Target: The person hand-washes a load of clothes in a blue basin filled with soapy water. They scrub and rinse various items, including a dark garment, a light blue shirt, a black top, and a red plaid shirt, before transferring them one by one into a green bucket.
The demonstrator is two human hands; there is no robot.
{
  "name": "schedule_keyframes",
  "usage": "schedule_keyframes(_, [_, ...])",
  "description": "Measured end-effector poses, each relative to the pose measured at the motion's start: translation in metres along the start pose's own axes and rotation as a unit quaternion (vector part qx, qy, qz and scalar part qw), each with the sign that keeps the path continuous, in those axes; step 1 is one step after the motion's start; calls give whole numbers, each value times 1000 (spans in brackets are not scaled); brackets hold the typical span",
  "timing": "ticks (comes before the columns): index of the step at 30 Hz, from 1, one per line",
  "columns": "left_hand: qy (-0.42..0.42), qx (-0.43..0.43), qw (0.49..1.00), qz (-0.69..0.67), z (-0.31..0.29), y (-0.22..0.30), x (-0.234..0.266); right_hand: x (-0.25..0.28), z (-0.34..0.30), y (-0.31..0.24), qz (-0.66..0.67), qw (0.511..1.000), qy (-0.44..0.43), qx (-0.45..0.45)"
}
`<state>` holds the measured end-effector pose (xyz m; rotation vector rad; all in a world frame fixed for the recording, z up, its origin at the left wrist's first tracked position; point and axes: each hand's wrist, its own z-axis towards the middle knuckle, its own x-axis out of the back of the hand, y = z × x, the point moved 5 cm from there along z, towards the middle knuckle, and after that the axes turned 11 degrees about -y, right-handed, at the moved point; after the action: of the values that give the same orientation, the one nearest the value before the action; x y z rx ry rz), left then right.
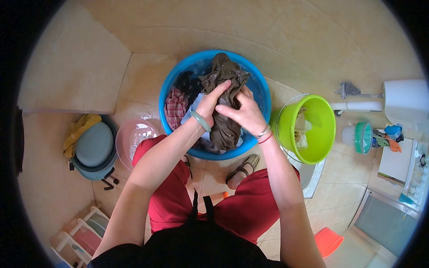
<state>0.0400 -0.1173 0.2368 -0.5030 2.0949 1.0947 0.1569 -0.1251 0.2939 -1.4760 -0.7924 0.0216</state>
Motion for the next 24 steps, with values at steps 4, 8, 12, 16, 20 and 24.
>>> schedule_keyframes(4, [-13,44,998,-41,-3,7,-10,35,-9,40,429,896,115,19])
schedule_keyframes(8, [-119,105,984,-75,-10,-1,-23,24,-1,42,533,839,106,-36])
schedule_keyframes(12, [-107,121,987,-16,-13,-7,-31,27,23,29,553,825,93,65])
schedule_keyframes(16, [-73,80,979,170,-13,-3,-27,30,26,12,509,856,30,88])
schedule_keyframes(20, [-92,-33,955,280,2,-15,-9,24,33,-3,357,928,92,55])
schedule_keyframes(24, [-82,-77,864,491,4,-7,-15,20,36,1,269,955,120,30])
